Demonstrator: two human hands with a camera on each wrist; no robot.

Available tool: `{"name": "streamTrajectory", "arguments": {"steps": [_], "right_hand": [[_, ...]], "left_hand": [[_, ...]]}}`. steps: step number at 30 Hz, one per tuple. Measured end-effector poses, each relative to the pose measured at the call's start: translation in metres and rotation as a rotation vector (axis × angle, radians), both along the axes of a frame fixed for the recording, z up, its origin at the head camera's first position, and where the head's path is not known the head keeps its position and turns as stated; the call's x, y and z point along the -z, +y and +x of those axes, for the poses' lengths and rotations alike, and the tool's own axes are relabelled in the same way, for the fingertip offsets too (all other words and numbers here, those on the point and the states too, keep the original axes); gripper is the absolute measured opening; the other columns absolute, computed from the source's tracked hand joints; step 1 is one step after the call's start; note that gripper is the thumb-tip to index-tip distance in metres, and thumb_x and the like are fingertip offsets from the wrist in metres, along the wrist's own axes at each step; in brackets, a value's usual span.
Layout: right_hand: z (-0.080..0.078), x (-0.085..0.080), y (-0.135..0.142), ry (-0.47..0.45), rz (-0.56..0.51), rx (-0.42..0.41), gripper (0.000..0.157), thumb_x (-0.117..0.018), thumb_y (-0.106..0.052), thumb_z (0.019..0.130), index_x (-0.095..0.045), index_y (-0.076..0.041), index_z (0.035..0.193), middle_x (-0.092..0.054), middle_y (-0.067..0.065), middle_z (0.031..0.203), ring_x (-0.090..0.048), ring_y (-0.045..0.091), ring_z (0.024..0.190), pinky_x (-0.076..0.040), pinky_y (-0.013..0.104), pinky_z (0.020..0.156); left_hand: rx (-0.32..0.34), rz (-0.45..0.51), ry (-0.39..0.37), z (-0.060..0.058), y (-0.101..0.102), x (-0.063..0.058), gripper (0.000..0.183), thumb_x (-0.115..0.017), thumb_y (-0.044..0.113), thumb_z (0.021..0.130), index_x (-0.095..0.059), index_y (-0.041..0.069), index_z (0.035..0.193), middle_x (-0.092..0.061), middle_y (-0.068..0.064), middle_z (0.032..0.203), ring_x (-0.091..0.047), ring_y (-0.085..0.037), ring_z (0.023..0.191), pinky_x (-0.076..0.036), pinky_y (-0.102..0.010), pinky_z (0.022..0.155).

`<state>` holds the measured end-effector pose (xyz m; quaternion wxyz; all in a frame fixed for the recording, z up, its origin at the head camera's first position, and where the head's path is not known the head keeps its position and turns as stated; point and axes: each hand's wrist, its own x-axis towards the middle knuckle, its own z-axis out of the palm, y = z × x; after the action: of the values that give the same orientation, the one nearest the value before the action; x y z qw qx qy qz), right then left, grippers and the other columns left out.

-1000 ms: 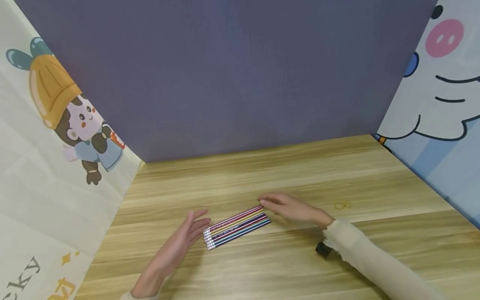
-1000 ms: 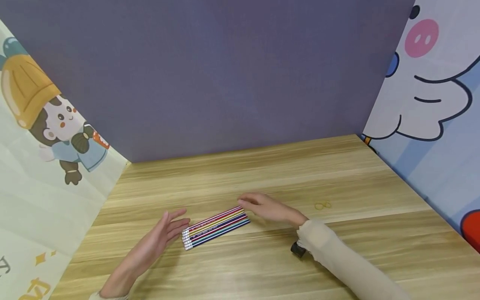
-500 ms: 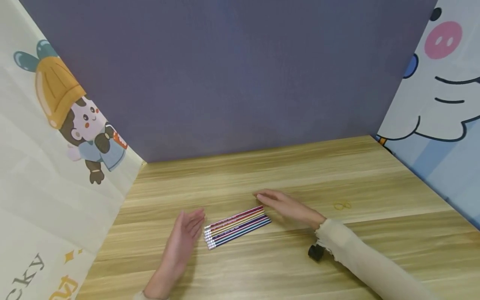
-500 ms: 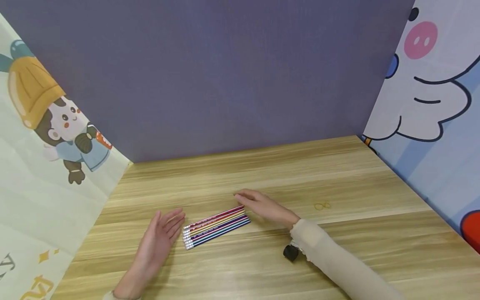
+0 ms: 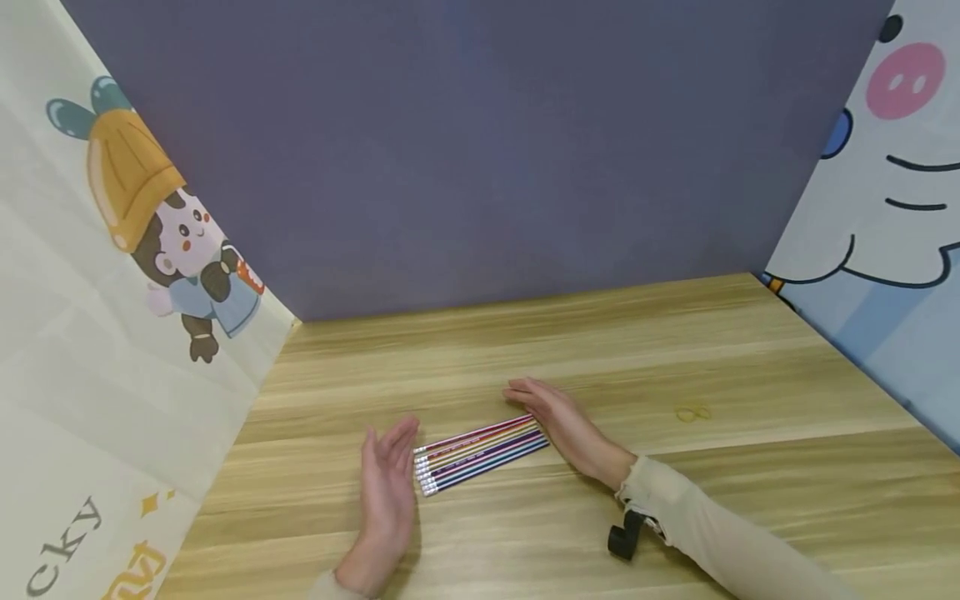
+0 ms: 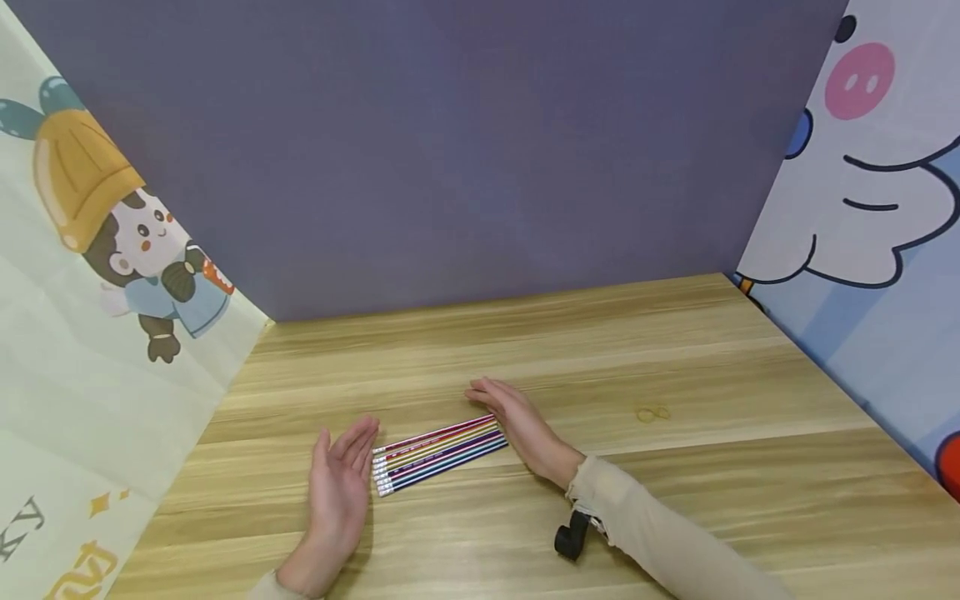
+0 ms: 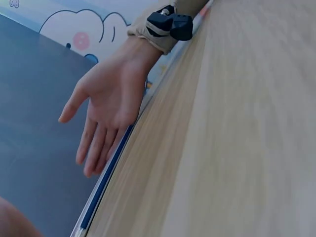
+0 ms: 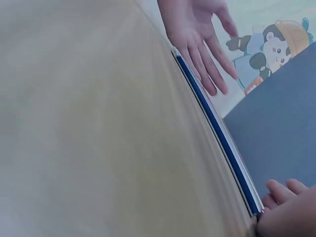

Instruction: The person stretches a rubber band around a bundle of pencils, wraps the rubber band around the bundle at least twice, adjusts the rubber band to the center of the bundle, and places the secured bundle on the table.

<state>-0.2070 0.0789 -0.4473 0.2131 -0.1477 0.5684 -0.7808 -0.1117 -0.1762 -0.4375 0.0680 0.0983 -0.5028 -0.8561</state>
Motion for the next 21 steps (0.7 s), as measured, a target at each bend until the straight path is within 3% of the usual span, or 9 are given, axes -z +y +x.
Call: {"name": "streamTrajectory", "arguments": {"steps": [8,16,21], "right_hand": [[0.014,0.002,0.007,-0.007,0.068,0.149,0.062,-0.048,-0.04,0.104,-0.038,0.004,0.147,-0.039,0.02,0.153,-0.035,0.03,0.143,-0.015,0.042,0.123],[0.018,0.001,0.011,0.006,0.081,0.288,0.053,-0.049,-0.034,0.104,-0.047,0.005,0.139,-0.045,0.023,0.147,-0.04,0.033,0.138,-0.021,0.045,0.121],[0.019,-0.001,0.009,0.006,0.091,0.313,0.055,-0.053,-0.034,0.102,-0.047,0.004,0.141,-0.046,0.021,0.148,-0.04,0.032,0.138,-0.023,0.047,0.12]], "left_hand": [[-0.057,-0.023,0.024,-0.007,0.019,0.004,0.066,-0.024,0.05,0.108,-0.046,-0.005,0.137,-0.049,-0.016,0.146,-0.037,-0.027,0.141,-0.014,-0.039,0.123],[-0.036,-0.01,0.009,-0.017,0.024,0.004,0.059,-0.026,0.046,0.108,-0.048,-0.004,0.132,-0.051,-0.016,0.142,-0.039,-0.027,0.139,-0.016,-0.038,0.123],[-0.008,-0.004,0.025,-0.025,0.02,0.002,0.054,-0.027,0.041,0.109,-0.047,-0.005,0.131,-0.047,-0.019,0.146,-0.036,-0.029,0.142,-0.016,-0.037,0.123]]}}
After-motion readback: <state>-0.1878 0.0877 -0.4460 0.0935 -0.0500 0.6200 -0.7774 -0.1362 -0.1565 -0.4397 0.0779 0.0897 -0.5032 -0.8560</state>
